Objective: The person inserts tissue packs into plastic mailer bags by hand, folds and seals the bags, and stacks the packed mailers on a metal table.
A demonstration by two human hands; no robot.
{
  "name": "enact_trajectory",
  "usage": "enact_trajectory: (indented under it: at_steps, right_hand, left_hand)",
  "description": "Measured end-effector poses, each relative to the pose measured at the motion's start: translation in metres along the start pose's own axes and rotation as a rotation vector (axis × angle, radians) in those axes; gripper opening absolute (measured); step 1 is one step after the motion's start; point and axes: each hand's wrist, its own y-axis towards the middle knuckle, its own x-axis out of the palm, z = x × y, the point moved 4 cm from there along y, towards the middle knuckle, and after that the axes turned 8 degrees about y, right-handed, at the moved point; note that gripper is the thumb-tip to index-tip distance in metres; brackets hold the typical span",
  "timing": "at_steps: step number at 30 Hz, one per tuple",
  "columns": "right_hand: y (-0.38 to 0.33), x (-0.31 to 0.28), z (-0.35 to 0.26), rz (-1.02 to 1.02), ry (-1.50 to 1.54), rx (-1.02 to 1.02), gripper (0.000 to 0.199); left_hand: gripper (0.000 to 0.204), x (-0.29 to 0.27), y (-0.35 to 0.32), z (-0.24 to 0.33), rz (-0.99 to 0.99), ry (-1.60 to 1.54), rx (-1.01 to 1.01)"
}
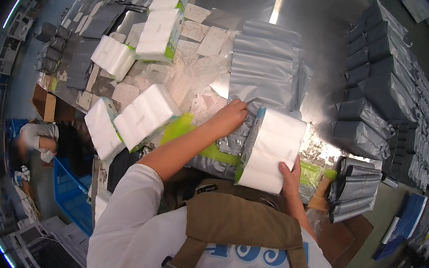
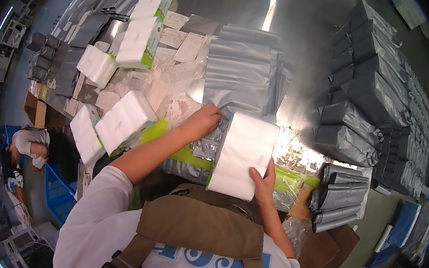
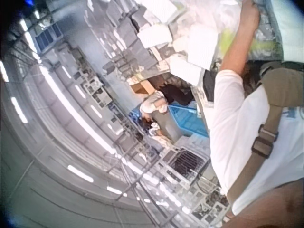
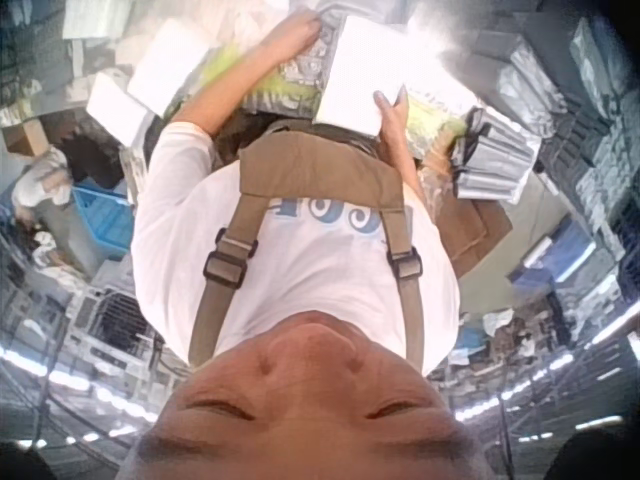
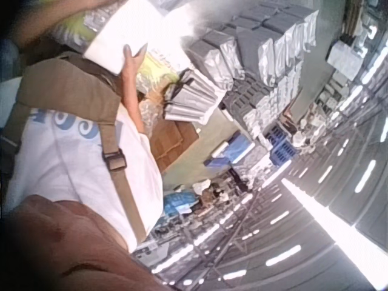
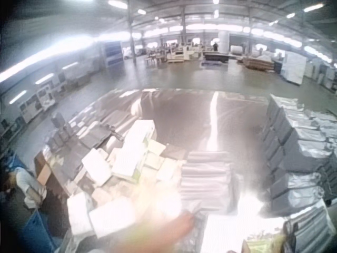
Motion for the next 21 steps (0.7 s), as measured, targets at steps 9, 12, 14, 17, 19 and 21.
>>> enact_trajectory:
  at_steps: [9, 12, 14, 17, 19, 21]
  right_hand:
    - [0.0, 0.025, 0.011, -0.097, -0.253, 0.033, 0.07]
    - [-0.002, 0.029, 0.004, -0.103, -0.551, 0.002, 0.062]
    - [0.015, 0.03, -0.027, -0.163, -0.996, 0.072, 0.05]
    - [0.047, 0.047, -0.083, 0.034, -1.39, -0.611, 0.023]
    - [0.085, 0.055, -0.087, -0.034, -1.51, -0.98, 0.02]
    - [0.105, 0.054, -0.077, -0.113, -1.549, -1.056, 0.019]
  left_hand:
    - [0.006, -0.003, 0.006, -0.018, 0.049, -0.22, -0.198]
    - [0.009, -0.007, 0.006, -0.025, 0.001, -0.245, -0.264]
    - [0.009, -0.01, 0.002, -0.033, -0.003, -0.279, -0.326]
    - [0.009, -0.012, 0.0, -0.026, 0.02, -0.31, -0.387]
    - [0.009, -0.007, 0.01, -0.024, -0.007, -0.361, -0.417]
    - [0.008, -0.008, 0.007, -0.02, 0.013, -0.351, -0.421]
